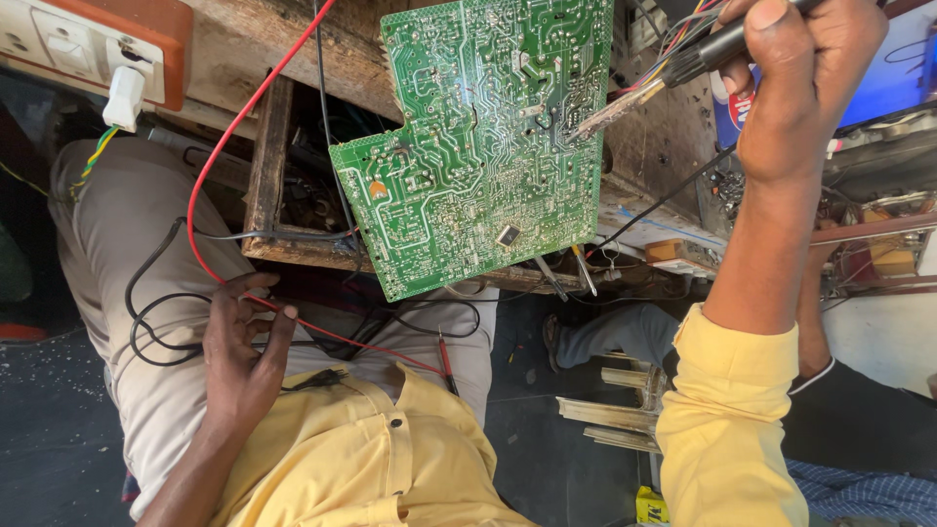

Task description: The person tests a green circuit board with multimeter probes, touching the probes to points on the board while it rests on the workbench. They then pick up a soldering iron and solder components on the board, holding the board steady with the other hand.

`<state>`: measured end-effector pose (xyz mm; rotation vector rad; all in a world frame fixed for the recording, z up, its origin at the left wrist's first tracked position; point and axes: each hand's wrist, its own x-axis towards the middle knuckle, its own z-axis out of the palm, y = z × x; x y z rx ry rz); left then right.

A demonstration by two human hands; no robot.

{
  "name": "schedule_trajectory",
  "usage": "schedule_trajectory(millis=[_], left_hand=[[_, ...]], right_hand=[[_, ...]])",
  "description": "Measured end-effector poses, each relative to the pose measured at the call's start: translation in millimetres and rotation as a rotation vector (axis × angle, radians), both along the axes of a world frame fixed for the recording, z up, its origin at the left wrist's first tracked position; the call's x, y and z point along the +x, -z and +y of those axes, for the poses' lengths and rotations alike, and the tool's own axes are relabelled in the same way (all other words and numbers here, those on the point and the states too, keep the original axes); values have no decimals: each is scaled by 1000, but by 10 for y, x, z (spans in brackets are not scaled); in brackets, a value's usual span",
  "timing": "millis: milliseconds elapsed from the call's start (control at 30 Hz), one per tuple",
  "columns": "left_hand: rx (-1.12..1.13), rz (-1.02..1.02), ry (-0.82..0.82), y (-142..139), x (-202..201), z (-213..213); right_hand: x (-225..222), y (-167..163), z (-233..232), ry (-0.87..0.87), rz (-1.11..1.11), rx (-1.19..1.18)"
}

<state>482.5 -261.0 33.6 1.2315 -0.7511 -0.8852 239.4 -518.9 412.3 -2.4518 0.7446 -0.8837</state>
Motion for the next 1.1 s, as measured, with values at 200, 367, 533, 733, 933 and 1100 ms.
schedule_trajectory(millis=[200,367,533,733,933,1100], left_hand=[[-2,9,3,-7,-1,-3],[7,7,7,-24,-1,-5],[4,8,13,-33,5,-4],[7,9,7,-28,1,-12],[6,10,8,-28,7,-13],[21,-2,8,-27,12,-4]], right_hand=[[6,-2,5,8,13,-17],[-2,-7,-2,11,32,-25],[-7,-14,-12,-23,40,-32],[-10,-11,-15,-15,32,-21],[-51,-17,-33,-64,11,-26],[-55,-24,-27,-47,28,-47]])
